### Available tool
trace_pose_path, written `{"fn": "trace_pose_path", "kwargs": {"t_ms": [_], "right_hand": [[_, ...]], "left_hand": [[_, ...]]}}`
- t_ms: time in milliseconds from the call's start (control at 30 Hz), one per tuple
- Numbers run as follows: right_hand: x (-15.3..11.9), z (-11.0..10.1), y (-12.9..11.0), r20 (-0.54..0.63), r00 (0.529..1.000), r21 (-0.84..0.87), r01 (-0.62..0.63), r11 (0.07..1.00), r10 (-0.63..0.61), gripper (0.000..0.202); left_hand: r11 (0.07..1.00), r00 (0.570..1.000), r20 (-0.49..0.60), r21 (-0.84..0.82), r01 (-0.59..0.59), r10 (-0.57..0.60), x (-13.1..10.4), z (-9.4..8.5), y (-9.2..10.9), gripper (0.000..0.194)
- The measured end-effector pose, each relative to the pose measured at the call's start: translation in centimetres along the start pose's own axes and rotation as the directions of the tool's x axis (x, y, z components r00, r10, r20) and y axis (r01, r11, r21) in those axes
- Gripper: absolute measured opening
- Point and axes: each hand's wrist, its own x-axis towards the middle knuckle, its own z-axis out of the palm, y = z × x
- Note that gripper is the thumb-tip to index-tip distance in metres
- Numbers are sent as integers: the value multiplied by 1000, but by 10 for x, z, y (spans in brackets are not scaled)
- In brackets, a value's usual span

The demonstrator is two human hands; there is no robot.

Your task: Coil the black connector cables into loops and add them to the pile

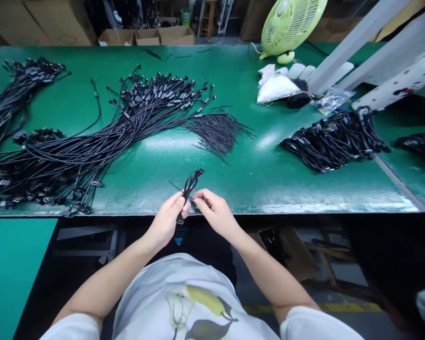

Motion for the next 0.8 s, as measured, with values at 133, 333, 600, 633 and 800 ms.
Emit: {"fn": "trace_pose_path", "kwargs": {"t_ms": [133,333,600,633,800], "right_hand": [[-10,14,-14,-92,986,-212,117,970,-139,17],[-5,-1,-36,175,719,-850,455,265,-672,21],[12,-30,-60,668,470,-639,759,-121,-577,18],[10,-32,-64,700,459,-620,771,-147,-547,18],[0,-32,-71,757,448,-603,760,-243,-475,21]], "left_hand": [[978,996,-30,192,-76,83,-3,-4,-1,36],[428,843,103,825,-369,528,-2,-7,-8,31],[631,961,204,726,-275,185,-9,-14,12,21],[689,975,196,693,-214,106,-11,-14,15,20],[783,977,171,622,-4,-131,-12,-11,20,16]]}}
